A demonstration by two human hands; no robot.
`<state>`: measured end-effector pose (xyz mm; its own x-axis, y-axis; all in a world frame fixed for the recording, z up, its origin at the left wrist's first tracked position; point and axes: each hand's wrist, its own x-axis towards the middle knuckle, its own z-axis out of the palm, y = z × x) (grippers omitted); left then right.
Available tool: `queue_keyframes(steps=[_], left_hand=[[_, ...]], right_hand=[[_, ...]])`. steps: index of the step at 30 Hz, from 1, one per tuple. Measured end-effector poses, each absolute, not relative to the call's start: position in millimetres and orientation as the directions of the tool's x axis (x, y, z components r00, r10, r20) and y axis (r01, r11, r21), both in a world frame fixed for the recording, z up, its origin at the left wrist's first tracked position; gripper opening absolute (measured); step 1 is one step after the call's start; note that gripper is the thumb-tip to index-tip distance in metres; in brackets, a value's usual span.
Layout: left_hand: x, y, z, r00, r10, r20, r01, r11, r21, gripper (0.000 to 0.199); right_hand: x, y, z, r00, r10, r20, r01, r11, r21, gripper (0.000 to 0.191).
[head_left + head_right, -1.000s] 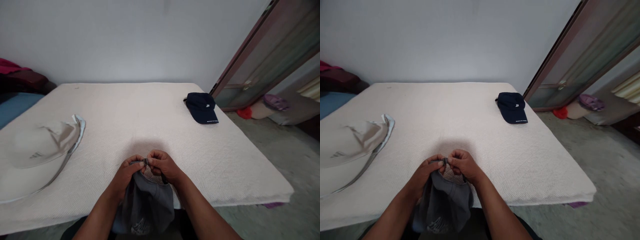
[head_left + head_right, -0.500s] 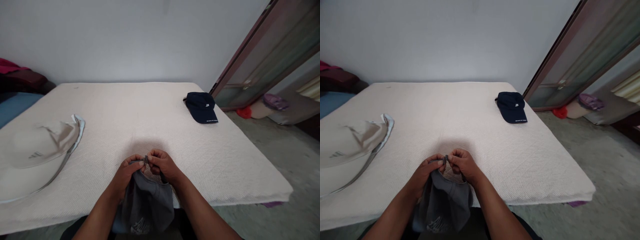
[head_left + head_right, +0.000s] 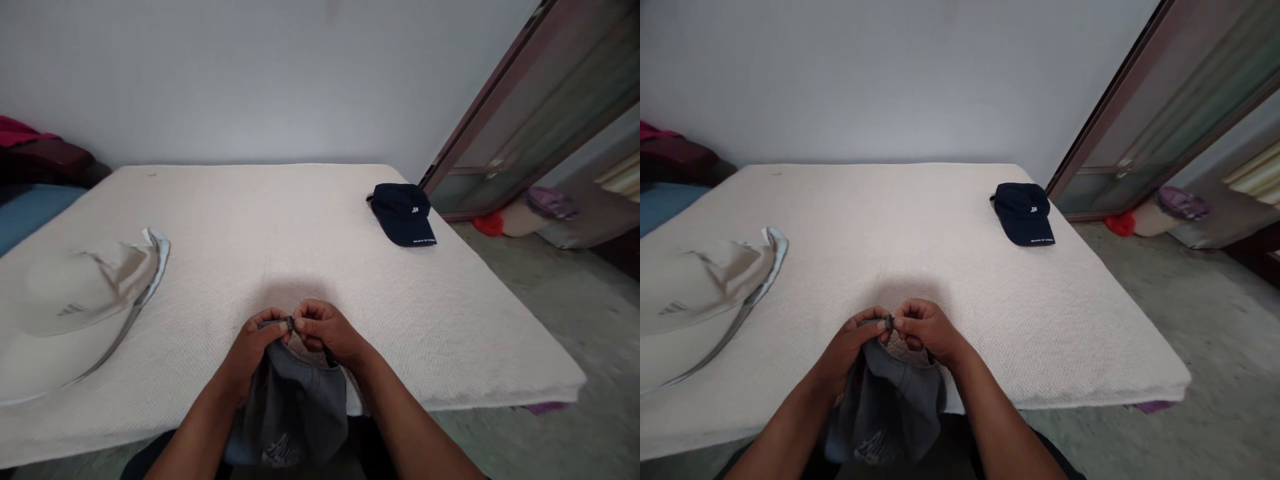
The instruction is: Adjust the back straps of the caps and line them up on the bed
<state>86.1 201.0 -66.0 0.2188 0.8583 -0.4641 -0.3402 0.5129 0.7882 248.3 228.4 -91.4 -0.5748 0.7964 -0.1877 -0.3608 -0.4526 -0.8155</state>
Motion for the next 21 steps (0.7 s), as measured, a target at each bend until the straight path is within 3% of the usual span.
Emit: queue_keyframes(steps=[5, 10, 21], left_hand=[[86.0, 200.8, -65.2, 0.294, 0.833, -0.468, -0.352, 0.550, 0.757, 0.011], [86.4, 199.6, -66.9, 0.331, 0.818, -0.471, -0.420, 0.575, 0.702, 0.011], [87.7, 201.2, -69.6, 0.237, 0.828, -0.507, -0.281, 0.558, 0.780, 0.011]], right_hand=[[248.6, 227.7, -90.0, -0.583, 0.798, -0.153, -0.393, -0.442, -0.806, 0.021], [248.1, 227.6, -90.3, -0.653, 0.751, -0.096, -0.410, -0.457, -0.789, 0.030], [257.4, 231.9, -88.6, -0.662, 0.745, -0.087, -0.227, -0.310, -0.923, 0.015]])
